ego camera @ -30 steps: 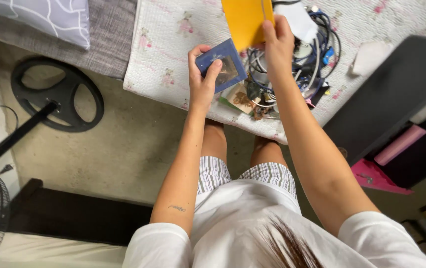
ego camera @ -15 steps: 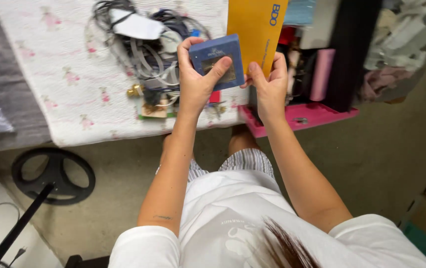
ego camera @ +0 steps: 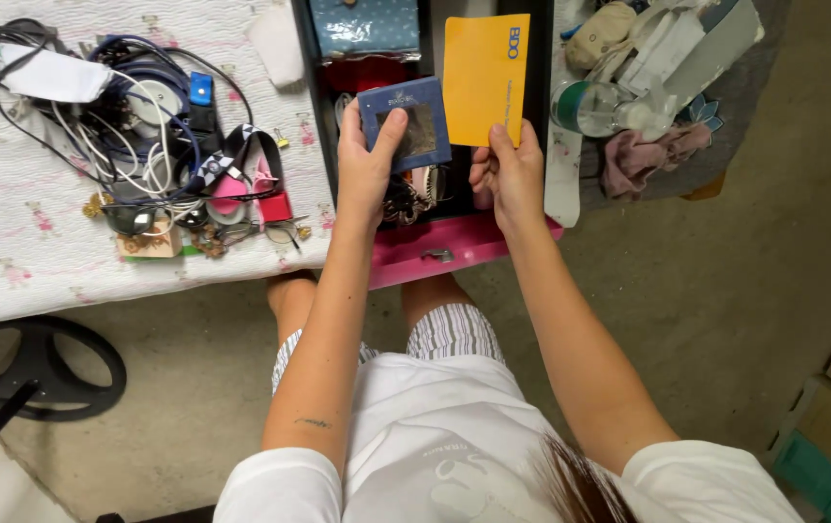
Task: Cleaning a black storage bin and then filling it with various personal items including wallets, cases, and electronics.
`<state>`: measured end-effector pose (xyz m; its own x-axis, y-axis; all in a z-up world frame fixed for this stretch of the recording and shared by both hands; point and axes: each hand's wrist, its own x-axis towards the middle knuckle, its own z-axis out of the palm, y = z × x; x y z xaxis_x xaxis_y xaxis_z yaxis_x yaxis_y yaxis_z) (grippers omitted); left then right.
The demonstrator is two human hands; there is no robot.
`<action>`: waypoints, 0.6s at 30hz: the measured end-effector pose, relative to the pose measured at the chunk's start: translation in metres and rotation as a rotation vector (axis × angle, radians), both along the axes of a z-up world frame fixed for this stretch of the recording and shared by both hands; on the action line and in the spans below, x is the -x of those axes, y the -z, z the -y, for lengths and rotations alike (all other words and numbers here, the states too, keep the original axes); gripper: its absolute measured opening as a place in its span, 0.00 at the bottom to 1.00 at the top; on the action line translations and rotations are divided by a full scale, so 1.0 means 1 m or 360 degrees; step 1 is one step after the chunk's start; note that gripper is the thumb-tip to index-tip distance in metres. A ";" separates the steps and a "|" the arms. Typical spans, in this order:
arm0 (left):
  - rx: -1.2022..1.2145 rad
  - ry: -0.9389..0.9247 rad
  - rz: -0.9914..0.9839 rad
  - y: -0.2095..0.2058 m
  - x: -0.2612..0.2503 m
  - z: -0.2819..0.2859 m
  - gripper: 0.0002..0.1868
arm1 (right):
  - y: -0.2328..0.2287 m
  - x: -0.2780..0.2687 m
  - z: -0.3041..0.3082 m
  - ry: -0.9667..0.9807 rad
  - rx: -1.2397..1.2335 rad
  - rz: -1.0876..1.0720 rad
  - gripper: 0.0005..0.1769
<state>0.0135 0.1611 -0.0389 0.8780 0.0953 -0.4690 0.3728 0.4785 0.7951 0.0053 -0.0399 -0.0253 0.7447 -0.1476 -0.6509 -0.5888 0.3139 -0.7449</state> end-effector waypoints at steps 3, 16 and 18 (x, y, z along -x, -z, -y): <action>-0.0043 -0.0032 -0.0086 0.007 -0.001 0.005 0.24 | 0.021 -0.005 0.013 -0.0024 -0.0019 -0.0016 0.07; -0.0144 -0.0022 -0.0209 0.031 0.004 -0.002 0.25 | 0.128 -0.045 0.018 0.0235 -0.0388 -0.0183 0.06; -0.0124 -0.0021 -0.0218 0.033 0.004 0.000 0.26 | 0.141 -0.062 0.020 0.0223 -0.0356 -0.0166 0.06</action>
